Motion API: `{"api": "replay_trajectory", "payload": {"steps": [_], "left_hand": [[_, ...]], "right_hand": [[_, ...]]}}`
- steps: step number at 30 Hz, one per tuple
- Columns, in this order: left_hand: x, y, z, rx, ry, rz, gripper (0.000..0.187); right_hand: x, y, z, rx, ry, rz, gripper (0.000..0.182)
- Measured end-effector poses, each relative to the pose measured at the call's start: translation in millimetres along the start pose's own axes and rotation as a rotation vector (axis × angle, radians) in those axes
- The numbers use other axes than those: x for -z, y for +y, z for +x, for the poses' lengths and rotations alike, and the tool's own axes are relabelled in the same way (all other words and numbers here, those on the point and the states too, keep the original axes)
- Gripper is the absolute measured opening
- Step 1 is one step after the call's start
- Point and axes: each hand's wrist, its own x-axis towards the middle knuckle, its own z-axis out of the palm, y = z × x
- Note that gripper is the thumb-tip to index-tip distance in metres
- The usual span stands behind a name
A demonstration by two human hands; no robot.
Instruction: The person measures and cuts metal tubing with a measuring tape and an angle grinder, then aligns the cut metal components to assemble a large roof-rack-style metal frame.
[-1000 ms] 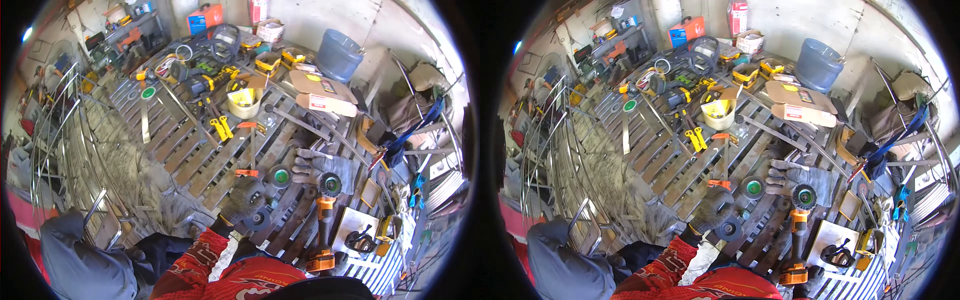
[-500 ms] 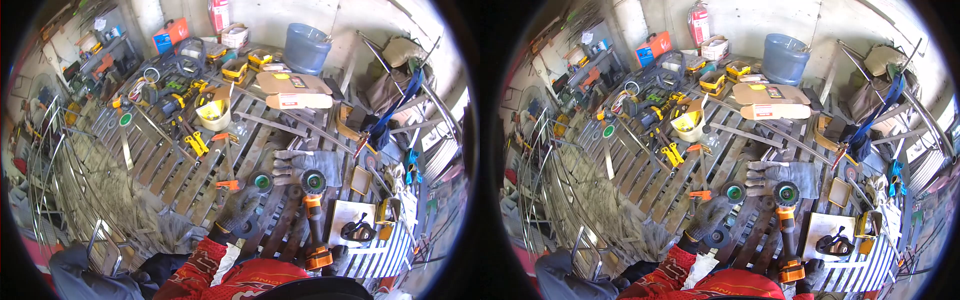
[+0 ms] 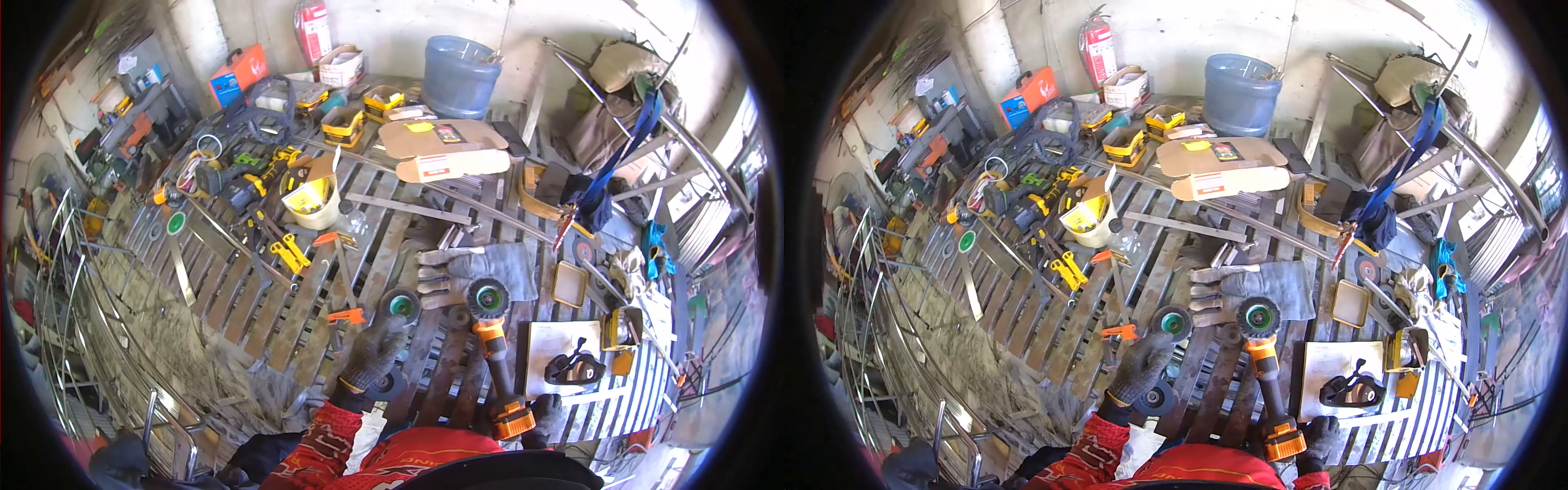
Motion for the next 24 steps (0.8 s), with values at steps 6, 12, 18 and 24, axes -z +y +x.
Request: {"api": "replay_trajectory", "payload": {"steps": [6, 12, 18, 24], "left_hand": [[2, 5, -2, 0.069, -0.044, -0.027, 0.035], [-5, 4, -10, -0.003, -0.004, -0.08, 0.028], [-3, 24, -36, -0.043, 0.021, 0.013, 0.027], [-19, 51, -78, -0.043, 0.09, 0.068, 0.026]], "right_hand": [[18, -21, 3, 0.062, 0.132, 0.039, 0.025], [16, -17, 6, 0.14, 0.151, 0.071, 0.025], [17, -15, 5, 0.191, 0.15, 0.159, 0.025], [44, -31, 4, 0.146, 0.061, 0.192, 0.023]]}}
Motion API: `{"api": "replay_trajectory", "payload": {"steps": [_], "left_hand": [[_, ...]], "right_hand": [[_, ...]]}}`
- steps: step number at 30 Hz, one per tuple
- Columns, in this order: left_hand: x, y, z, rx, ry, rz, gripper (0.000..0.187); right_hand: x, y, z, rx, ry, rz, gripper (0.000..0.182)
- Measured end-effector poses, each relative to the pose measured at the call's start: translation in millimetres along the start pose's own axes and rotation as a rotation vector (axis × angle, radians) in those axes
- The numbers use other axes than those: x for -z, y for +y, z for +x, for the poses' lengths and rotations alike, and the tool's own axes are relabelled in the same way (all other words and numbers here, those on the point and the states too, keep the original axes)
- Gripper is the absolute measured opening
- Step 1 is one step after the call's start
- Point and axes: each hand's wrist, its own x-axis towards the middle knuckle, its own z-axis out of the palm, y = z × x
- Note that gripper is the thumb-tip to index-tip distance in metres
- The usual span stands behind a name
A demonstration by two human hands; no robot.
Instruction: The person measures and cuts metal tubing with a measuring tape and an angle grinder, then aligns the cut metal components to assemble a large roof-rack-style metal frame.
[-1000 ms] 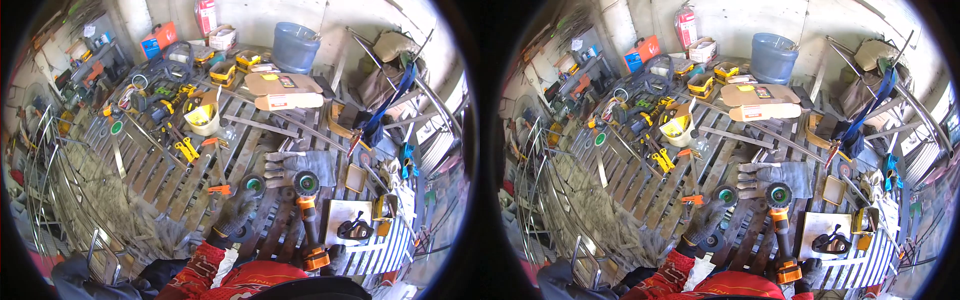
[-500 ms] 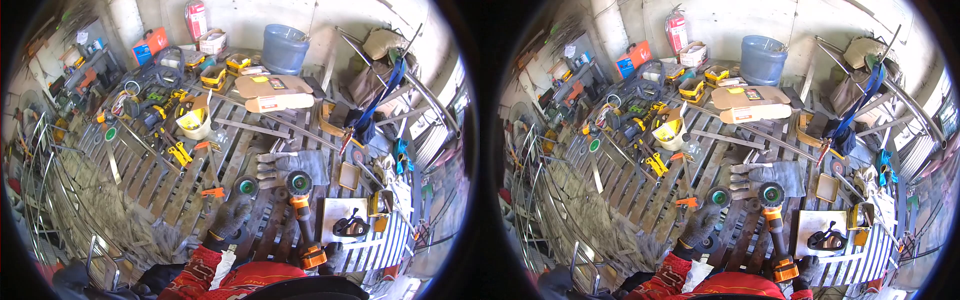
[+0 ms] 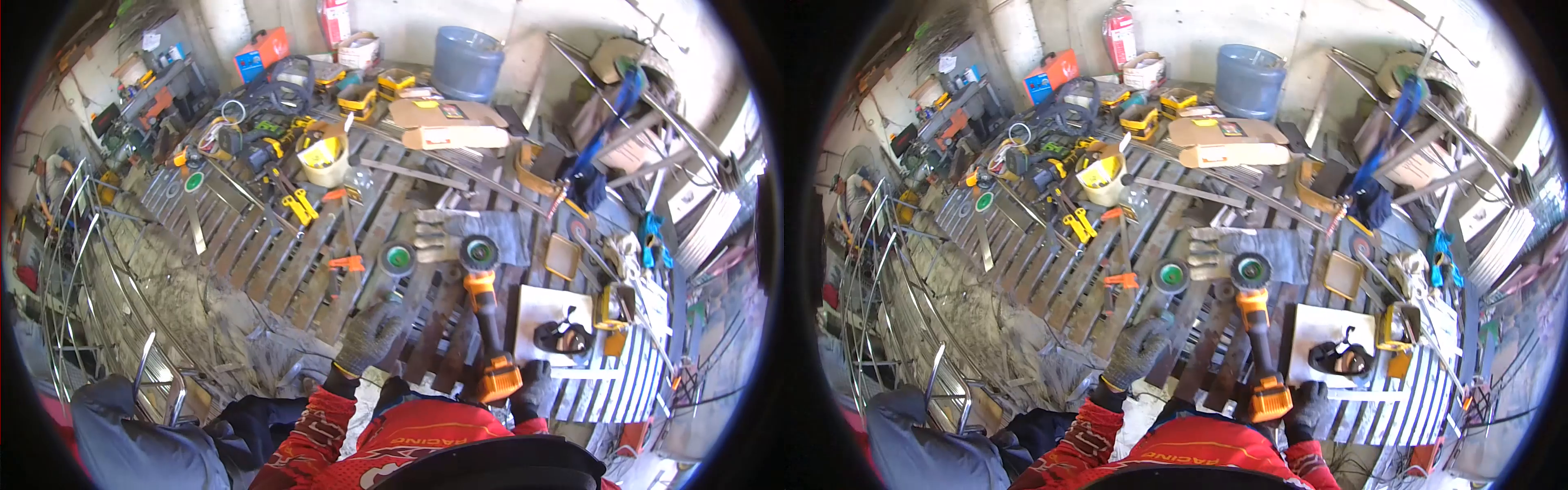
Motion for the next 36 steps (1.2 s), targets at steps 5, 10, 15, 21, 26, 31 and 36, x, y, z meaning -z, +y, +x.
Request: {"api": "replay_trajectory", "payload": {"steps": [5, 10, 15, 21, 26, 31, 36], "left_hand": [[-24, 43, -41, 0.086, -0.062, 0.082, 0.025], [-70, 88, -94, 0.016, 0.012, 0.117, 0.023], [-124, 129, -159, 0.139, -0.078, 0.122, 0.022], [-152, 171, -208, 0.173, -0.1, 0.239, 0.023], [-156, 194, -212, 0.183, -0.097, 0.274, 0.023], [-157, 182, -212, 0.151, -0.05, 0.325, 0.024], [-162, 148, -199, 0.143, 0.025, 0.208, 0.024]], "right_hand": [[33, -20, 2, 0.015, -0.01, 0.093, 0.02], [16, 5, -5, 0.186, 0.116, 0.309, 0.012], [20, 22, -5, 0.462, 0.079, 0.518, 0.013], [22, 44, -12, 0.569, -0.039, 0.557, 0.011], [16, 46, -12, 0.573, 0.002, 0.607, 0.012], [20, 29, 14, 0.457, 0.063, 0.978, 0.016], [78, -32, 80, 0.675, 0.068, 0.908, 0.011]]}}
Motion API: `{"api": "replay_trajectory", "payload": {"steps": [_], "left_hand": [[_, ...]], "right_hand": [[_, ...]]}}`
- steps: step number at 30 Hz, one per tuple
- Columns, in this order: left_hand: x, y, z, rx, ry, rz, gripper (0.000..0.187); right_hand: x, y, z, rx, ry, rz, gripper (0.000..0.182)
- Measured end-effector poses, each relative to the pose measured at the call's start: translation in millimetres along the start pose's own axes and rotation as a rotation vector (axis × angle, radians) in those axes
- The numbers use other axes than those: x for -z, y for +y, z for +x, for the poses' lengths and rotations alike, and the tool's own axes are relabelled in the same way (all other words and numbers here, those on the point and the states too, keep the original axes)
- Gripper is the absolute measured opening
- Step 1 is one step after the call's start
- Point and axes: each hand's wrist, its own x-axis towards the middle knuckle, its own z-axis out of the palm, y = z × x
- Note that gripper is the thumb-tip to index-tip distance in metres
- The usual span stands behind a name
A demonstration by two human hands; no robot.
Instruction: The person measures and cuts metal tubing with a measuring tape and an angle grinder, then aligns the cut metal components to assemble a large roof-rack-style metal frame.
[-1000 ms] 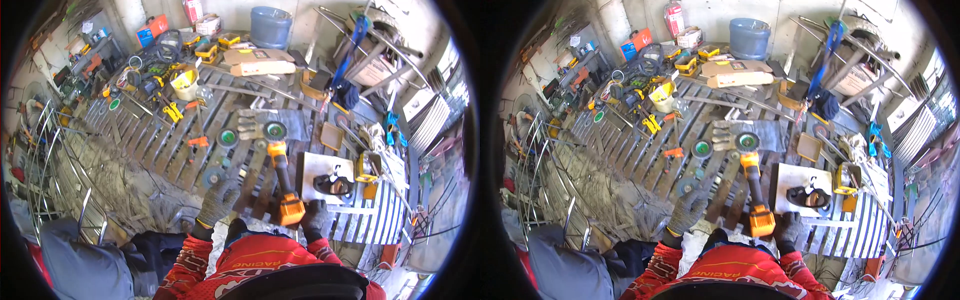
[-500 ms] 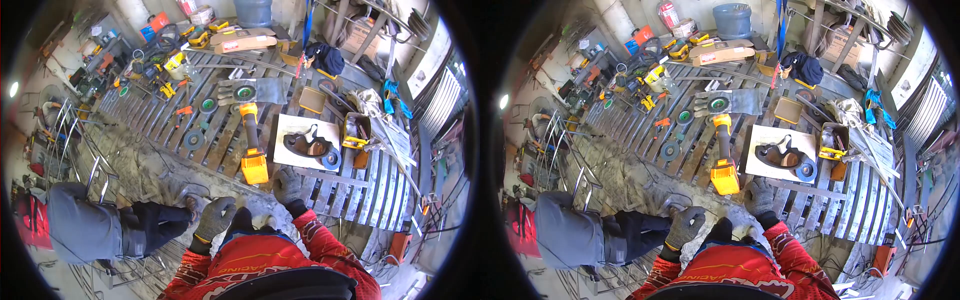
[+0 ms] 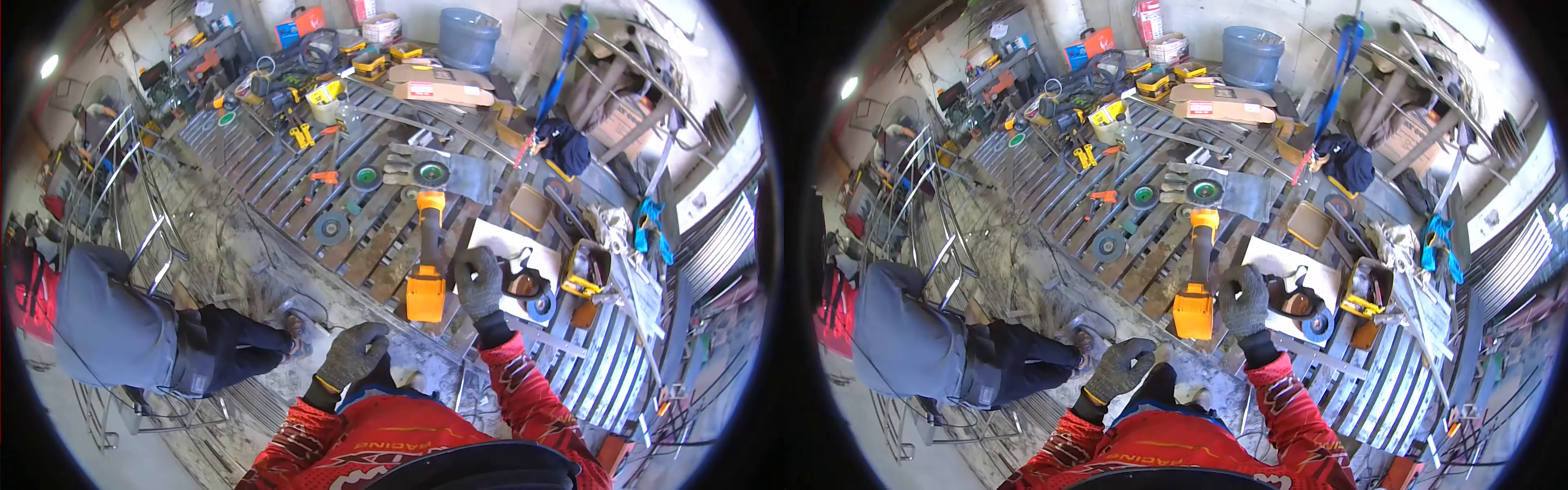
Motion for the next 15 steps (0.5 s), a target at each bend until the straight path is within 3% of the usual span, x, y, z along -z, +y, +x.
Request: {"api": "replay_trajectory", "payload": {"steps": [6, 8, 9, 10, 13, 15], "left_hand": [[17, -46, 57, 0.038, 0.007, -0.019, 0.026], [26, -51, 97, -0.234, 0.093, 0.162, 0.034], [20, -73, 109, -0.153, -0.068, 0.189, 0.044], [20, -82, 121, -0.163, -0.075, 0.164, 0.044], [8, -111, 144, -0.191, -0.134, 0.417, 0.059], [12, -117, 155, -0.188, -0.178, 0.392, 0.059]], "right_hand": [[-54, 32, 102, 0.135, -0.092, -0.05, 0.008], [-81, 55, 144, 0.121, -0.04, 0.0, 0.007], [-90, 66, 170, 0.063, -0.081, -0.025, 0.005], [-97, 79, 197, 0.038, -0.149, -0.208, 0.011], [-136, 140, 266, -0.052, -0.241, -0.346, 0.02], [-160, 185, 298, -0.208, -0.412, -0.451, 0.033]]}}
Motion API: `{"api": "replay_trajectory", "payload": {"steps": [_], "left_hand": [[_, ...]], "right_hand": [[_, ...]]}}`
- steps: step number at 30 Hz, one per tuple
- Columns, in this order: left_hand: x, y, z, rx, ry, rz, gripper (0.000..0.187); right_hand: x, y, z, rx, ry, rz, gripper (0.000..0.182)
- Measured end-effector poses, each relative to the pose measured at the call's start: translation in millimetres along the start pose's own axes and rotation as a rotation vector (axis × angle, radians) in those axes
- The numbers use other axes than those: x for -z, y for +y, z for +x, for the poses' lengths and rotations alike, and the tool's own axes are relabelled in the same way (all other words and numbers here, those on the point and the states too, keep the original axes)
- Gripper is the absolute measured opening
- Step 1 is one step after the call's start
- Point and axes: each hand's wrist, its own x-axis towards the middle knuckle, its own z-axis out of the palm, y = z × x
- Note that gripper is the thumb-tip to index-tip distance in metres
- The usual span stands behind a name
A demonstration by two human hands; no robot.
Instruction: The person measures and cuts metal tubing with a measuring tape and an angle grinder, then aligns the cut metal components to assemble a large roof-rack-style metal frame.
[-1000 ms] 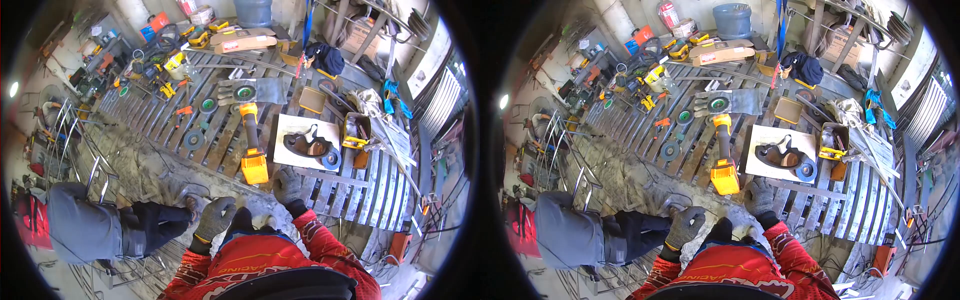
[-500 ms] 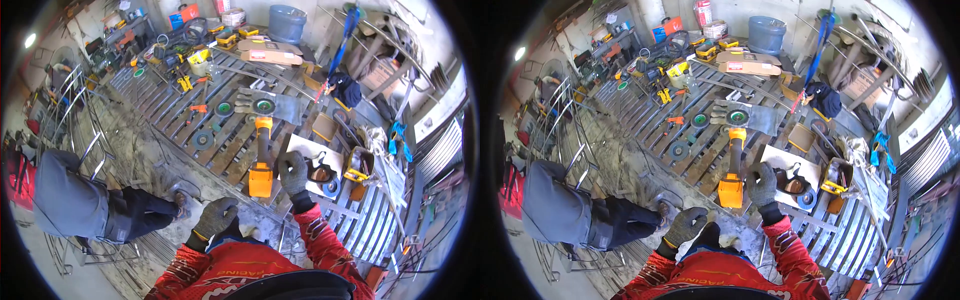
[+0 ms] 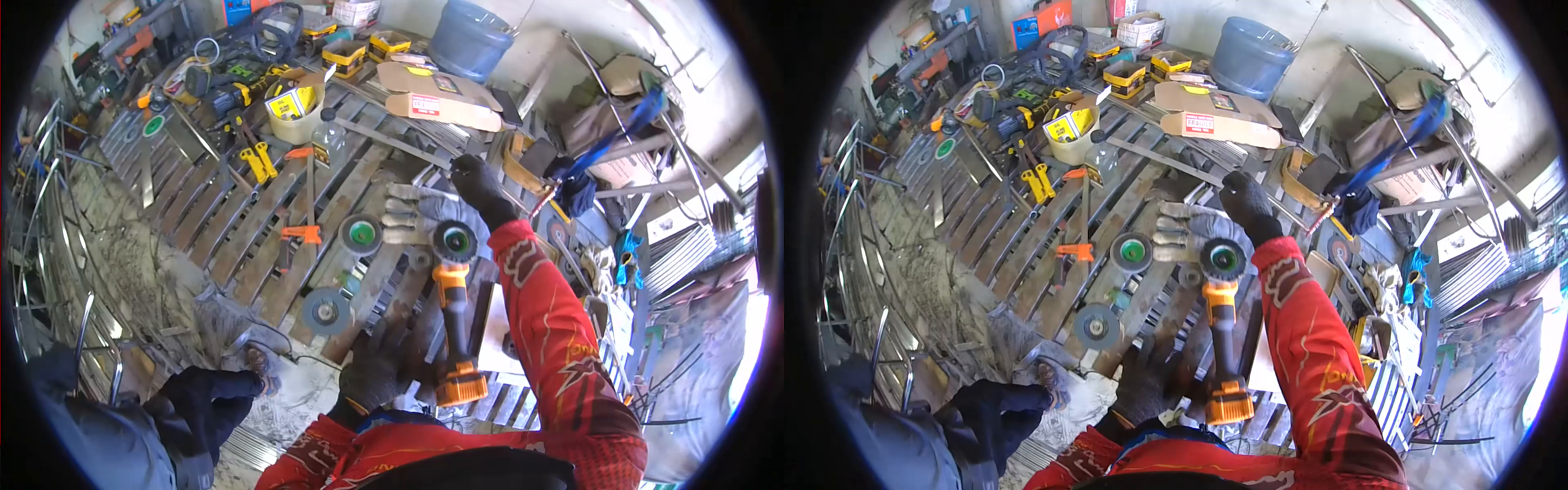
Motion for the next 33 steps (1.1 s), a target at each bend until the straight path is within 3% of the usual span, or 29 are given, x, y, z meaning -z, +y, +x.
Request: {"api": "replay_trajectory", "payload": {"steps": [4, 7, 9, 11, 12, 14, 17, 19, 21, 23, 25, 27, 29, 30, 31, 32, 33], "left_hand": [[17, -11, 23, -0.001, -0.068, -0.101, 0.061], [32, -16, 32, 0.005, -0.065, -0.193, 0.062], [35, -18, 35, -0.002, -0.002, -0.274, 0.045], [30, -18, 36, 0.01, 0.014, -0.29, 0.043], [29, -17, 36, 0.025, 0.034, -0.29, 0.041], [31, -17, 33, 0.031, 0.03, -0.295, 0.041], [43, -13, 34, 0.016, 0.002, -0.282, 0.044], [44, -11, 32, -0.011, -0.017, -0.256, 0.047], [31, -10, 27, 0.002, -0.051, -0.253, 0.061], [22, -10, 23, -0.014, -0.016, -0.197, 0.058], [19, -7, 21, -0.031, 0.02, -0.141, 0.056], [22, -5, 21, -0.035, 0.009, -0.222, 0.051], [-1, -17, 13, -0.096, 0.172, -0.402, 0.039], [16, -6, 9, 0.108, 0.171, -0.884, 0.037], [16, -23, -17, -0.026, 0.245, -0.891, 0.038], [62, -5, -19, 0.101, 0.291, -0.785, 0.037], [101, 27, -27, 0.261, 0.374, -1.045, 0.037]], "right_hand": [[-48, 28, 62, -0.213, -0.155, -0.178, 0.053], [-64, 37, 97, -0.285, -0.306, -0.176, 0.054], [-74, 48, 116, -0.223, -0.349, -0.27, 0.044], [-74, 48, 129, 0.106, -0.662, -0.674, 0.029], [-72, 48, 128, 0.108, -0.663, -0.677, 0.029], [-51, 28, 117, 0.019, -0.252, -0.43, 0.022], [0, -5, 116, -0.134, -0.21, -0.251, 0.028], [39, -27, 109, -0.035, -0.05, -0.098, 0.028], [82, -71, 88, -0.09, 0.047, -0.04, 0.027], [124, -109, 58, 0.087, 0.151, -0.196, 0.024], [166, -149, 13, 0.155, 0.183, -0.151, 0.023], [203, -172, -42, 0.205, 0.215, -0.109, 0.023], [235, -176, -101, 0.208, 0.151, 0.072, 0.019], [242, -170, -130, 0.184, 0.179, 0.069, 0.019], [248, -161, -159, 0.205, 0.216, 0.414, 0.014], [259, -150, -192, 0.225, 0.269, 0.754, 0.011], [281, -144, -232, 0.38, 0.161, 0.5, 0.007]]}}
